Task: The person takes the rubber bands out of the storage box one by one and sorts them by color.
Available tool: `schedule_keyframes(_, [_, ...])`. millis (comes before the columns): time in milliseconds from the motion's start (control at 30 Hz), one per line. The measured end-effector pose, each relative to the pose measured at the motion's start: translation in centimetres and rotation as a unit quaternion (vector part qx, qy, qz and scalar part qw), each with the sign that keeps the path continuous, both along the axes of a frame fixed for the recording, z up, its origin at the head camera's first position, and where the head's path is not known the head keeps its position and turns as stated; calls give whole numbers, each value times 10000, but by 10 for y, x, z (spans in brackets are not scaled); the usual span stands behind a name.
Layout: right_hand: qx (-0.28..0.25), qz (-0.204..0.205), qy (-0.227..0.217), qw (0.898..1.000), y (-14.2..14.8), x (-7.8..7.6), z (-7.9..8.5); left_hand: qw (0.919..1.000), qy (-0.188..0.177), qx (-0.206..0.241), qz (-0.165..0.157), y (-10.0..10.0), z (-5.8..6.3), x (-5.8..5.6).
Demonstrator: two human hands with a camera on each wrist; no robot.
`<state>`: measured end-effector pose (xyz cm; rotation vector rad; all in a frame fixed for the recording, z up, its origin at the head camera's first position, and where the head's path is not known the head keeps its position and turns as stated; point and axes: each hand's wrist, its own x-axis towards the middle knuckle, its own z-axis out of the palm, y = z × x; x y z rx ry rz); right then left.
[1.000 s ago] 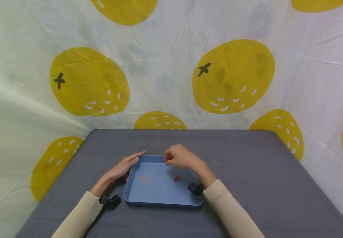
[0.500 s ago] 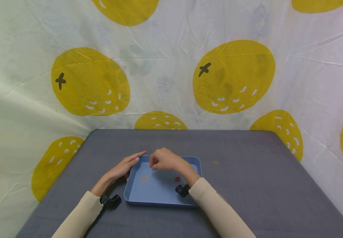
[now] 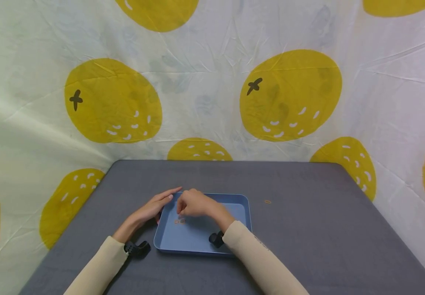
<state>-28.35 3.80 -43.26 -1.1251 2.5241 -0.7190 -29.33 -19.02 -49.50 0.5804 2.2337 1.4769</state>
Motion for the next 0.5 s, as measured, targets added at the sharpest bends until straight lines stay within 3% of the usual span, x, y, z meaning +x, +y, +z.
schedule_keyframes(267, [91,80,-157,9998,-16,0,-11,9999,79,-90,61,-1,0,0])
schedule_keyframes(500, [66,83,24,9999,-19,1,-14,9999,27,-79,67,-1,3,-1])
